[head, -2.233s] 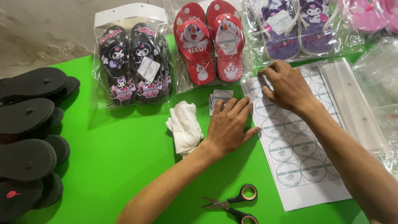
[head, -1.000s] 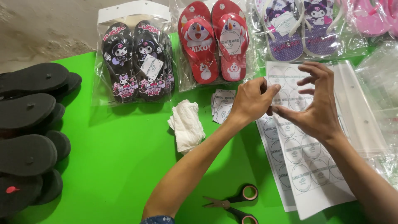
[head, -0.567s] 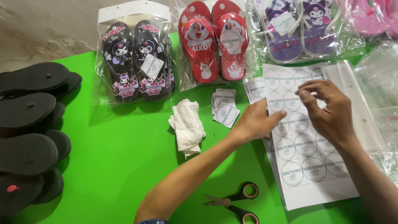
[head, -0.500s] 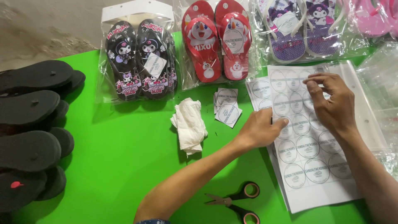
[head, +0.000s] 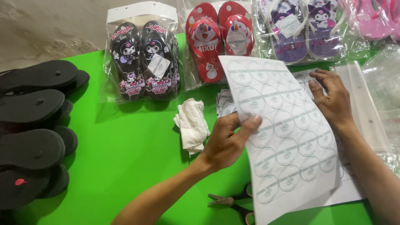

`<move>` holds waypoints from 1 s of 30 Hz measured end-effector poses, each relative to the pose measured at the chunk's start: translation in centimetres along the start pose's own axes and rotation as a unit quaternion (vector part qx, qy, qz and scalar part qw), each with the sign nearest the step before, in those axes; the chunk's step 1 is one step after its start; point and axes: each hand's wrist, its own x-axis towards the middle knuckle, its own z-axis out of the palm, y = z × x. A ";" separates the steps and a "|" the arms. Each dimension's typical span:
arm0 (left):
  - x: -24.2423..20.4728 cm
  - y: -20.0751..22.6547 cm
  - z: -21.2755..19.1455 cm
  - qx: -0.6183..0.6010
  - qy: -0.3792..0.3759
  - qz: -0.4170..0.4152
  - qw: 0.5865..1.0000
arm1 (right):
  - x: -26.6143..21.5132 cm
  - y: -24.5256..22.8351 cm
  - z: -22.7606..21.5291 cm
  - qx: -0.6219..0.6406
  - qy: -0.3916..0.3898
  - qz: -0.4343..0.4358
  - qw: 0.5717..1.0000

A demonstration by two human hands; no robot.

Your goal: The person uses scissors to cut out circular stickers from a printed sheet on a green table. The person holds the sheet with one hand and cuts along the printed lines with the other, separating individual stickers. Several packaged flip-flops are visible in the background.

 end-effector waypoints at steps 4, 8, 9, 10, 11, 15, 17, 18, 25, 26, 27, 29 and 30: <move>-3.6 2.5 -6.2 0.016 0.092 0.046 0.995 | -1.0 0.1 0.4 -0.033 0.015 -0.068 0.997; -6.6 2.2 -13.3 0.003 0.368 0.065 0.928 | -3.4 -7.6 2.1 -0.053 -0.055 -0.151 0.986; -7.2 2.2 -14.8 -0.043 0.441 0.099 0.891 | -4.0 -9.9 2.8 -0.035 -0.118 -0.192 0.974; -7.8 1.8 -15.5 -0.041 0.446 0.100 0.889 | -4.0 -10.4 3.9 -0.032 -0.120 -0.197 0.973; -8.4 1.6 -16.2 -0.060 0.457 0.085 0.883 | -3.9 -11.0 4.9 -0.096 -0.132 -0.230 0.959; -11.1 1.0 -17.9 -0.028 0.460 0.028 0.887 | -3.2 -10.6 7.2 -0.185 -0.192 -0.211 0.941; -12.2 -0.2 -18.6 -0.036 0.463 0.010 0.885 | -3.2 -10.1 6.8 -0.174 -0.193 -0.216 0.941; -12.8 -0.9 -18.8 -0.042 0.462 -0.010 0.886 | -3.3 -9.8 6.5 -0.162 -0.195 -0.216 0.943; -15.1 -4.0 -18.9 -0.094 0.461 -0.058 0.880 | -2.9 -8.1 5.7 -0.118 -0.178 -0.227 0.950; -15.3 -4.3 -18.9 -0.118 0.436 -0.060 0.890 | -2.8 -8.3 5.6 -0.136 -0.173 -0.221 0.950; -15.6 -4.6 -18.8 -0.142 0.410 -0.061 0.899 | -2.8 -8.6 5.5 -0.153 -0.169 -0.215 0.950; -15.6 -5.7 -18.7 -0.185 0.362 -0.090 0.909 | -3.2 -10.0 6.5 -0.156 -0.134 -0.245 0.947; -15.6 -6.2 -18.7 -0.227 0.309 -0.119 0.916 | -3.4 -10.6 7.0 -0.160 -0.098 -0.271 0.944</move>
